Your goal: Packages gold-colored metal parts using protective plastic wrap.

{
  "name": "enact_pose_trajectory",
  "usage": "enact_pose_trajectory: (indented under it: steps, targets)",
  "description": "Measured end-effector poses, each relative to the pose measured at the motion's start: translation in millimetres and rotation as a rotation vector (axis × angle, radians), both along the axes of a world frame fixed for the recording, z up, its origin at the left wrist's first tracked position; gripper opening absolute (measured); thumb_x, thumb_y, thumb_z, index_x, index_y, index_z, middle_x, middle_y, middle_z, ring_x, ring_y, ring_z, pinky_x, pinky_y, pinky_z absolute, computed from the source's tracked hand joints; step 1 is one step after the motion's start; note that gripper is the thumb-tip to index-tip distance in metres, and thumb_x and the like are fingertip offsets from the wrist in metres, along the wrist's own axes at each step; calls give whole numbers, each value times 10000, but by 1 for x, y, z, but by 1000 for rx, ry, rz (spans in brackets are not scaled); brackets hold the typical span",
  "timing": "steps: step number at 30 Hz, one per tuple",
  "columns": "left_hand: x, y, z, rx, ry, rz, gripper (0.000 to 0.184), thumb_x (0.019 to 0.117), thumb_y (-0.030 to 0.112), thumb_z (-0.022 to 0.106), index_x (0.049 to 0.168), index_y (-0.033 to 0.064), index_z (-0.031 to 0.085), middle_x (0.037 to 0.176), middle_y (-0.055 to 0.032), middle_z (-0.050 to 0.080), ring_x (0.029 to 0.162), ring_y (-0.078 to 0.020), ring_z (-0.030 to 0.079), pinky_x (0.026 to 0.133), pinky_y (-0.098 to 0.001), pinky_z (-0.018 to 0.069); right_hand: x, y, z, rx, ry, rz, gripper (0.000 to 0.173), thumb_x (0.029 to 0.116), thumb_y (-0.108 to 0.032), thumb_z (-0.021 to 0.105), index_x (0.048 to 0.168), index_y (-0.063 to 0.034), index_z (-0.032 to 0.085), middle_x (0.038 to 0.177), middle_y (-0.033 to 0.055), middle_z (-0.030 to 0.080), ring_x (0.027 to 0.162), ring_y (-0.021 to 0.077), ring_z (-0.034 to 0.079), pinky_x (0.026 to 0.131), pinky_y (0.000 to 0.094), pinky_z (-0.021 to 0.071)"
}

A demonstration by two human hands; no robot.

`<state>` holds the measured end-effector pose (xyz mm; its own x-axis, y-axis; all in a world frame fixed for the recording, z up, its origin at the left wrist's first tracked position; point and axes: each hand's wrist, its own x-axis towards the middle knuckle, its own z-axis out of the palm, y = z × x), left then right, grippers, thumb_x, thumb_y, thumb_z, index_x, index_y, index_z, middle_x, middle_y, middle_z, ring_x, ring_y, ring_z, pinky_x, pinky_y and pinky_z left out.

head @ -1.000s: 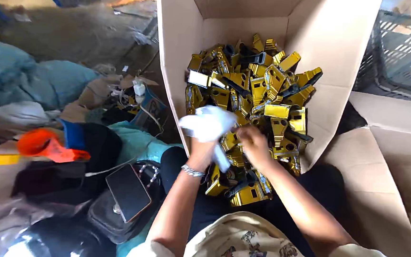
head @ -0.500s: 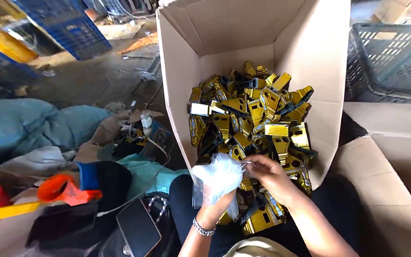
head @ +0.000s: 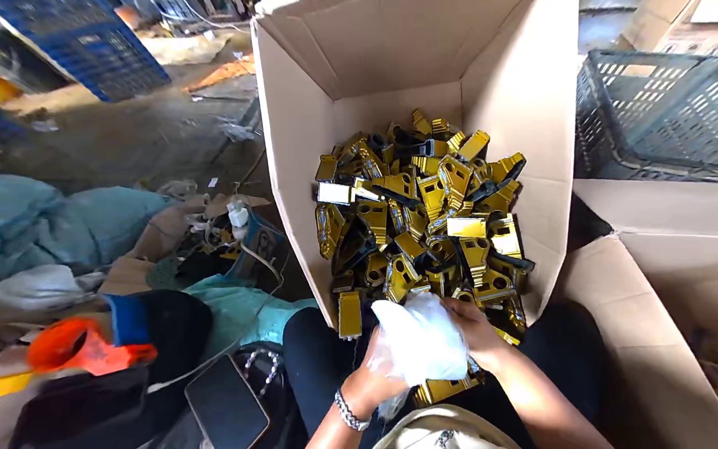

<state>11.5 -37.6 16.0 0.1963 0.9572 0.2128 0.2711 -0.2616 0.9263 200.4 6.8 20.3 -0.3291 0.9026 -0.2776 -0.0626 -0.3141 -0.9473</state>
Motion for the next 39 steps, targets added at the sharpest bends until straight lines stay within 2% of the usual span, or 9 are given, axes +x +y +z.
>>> enact_pose_trajectory:
  steps: [3, 7, 11, 16, 20, 22, 26, 31, 39]
  targets:
    - [1, 3, -4, -32, -54, 15, 616, 696, 92, 854, 1175, -177, 576, 1096, -119, 714, 1072, 1, 644, 989, -168, 492, 11, 5, -7, 122, 3, 62, 162, 1009, -75, 522, 1100, 3, 631, 905, -40, 668, 774, 6, 645, 746, 209, 570]
    - [-3, -1, -9, -48, -104, -29, 584, 708, 79, 848, 1178, -144, 582, 1099, -61, 716, 1082, 34, 632, 997, -155, 487, 13, 7, -8, 118, -116, 124, 91, 969, -73, 574, 902, -58, 634, 695, -94, 589, 561, -32, 556, 550, 158, 508]
    - [-14, -1, -11, -96, -90, 16, 541, 720, 60, 837, 1172, -120, 600, 1080, -30, 721, 1052, 45, 640, 966, -163, 512, 26, 4, -13, 109, -7, 341, 107, 941, -2, 617, 1017, -3, 693, 864, -48, 722, 768, 23, 694, 754, 239, 607]
    - [-52, 39, -11, -14, -131, 570, 482, 775, 67, 789, 1154, -148, 584, 1012, -122, 702, 947, -100, 685, 888, -287, 571, 11, 17, 4, 63, 44, 36, 282, 815, -83, 792, 753, -161, 529, 573, -78, 590, 415, 14, 519, 407, 186, 463]
    - [-23, 30, 25, -270, -424, -34, 187, 777, 128, 825, 932, 173, 731, 778, 125, 698, 672, 26, 630, 638, -175, 546, -26, 28, 22, 523, -182, 284, 328, 718, -216, 882, 719, -20, 619, 686, -23, 596, 630, -31, 521, 592, 155, 442]
    - [-29, 29, 24, -196, -352, 25, 205, 794, 70, 806, 971, 138, 728, 857, 108, 728, 790, 14, 675, 762, -202, 583, -29, 45, 30, 568, -204, 421, 326, 769, -230, 865, 718, -38, 607, 652, -66, 546, 581, -63, 469, 539, 122, 388]
    - [-62, 23, -5, 1, -49, 317, 496, 769, 147, 848, 1151, -86, 634, 1049, -67, 725, 1012, -77, 683, 949, -293, 564, -32, 74, 7, 159, -178, 390, 183, 907, -105, 748, 940, -5, 599, 754, 1, 650, 612, 73, 650, 612, 248, 588]
    - [-64, 12, -9, -41, -211, 459, 477, 707, 73, 869, 1110, -38, 641, 969, 12, 726, 930, -39, 686, 896, -259, 584, -59, 45, -7, 256, -209, 455, 480, 934, -225, 733, 1302, 52, 593, 1260, 198, 640, 983, 204, 678, 872, 360, 574]
    - [-60, 6, -16, -109, -227, 372, 334, 706, 35, 812, 1010, 26, 673, 894, 35, 715, 869, -43, 686, 840, -261, 590, -37, 55, -13, 79, 56, 175, 91, 928, -4, 682, 1013, 18, 660, 858, 35, 731, 722, 111, 715, 702, 287, 626]
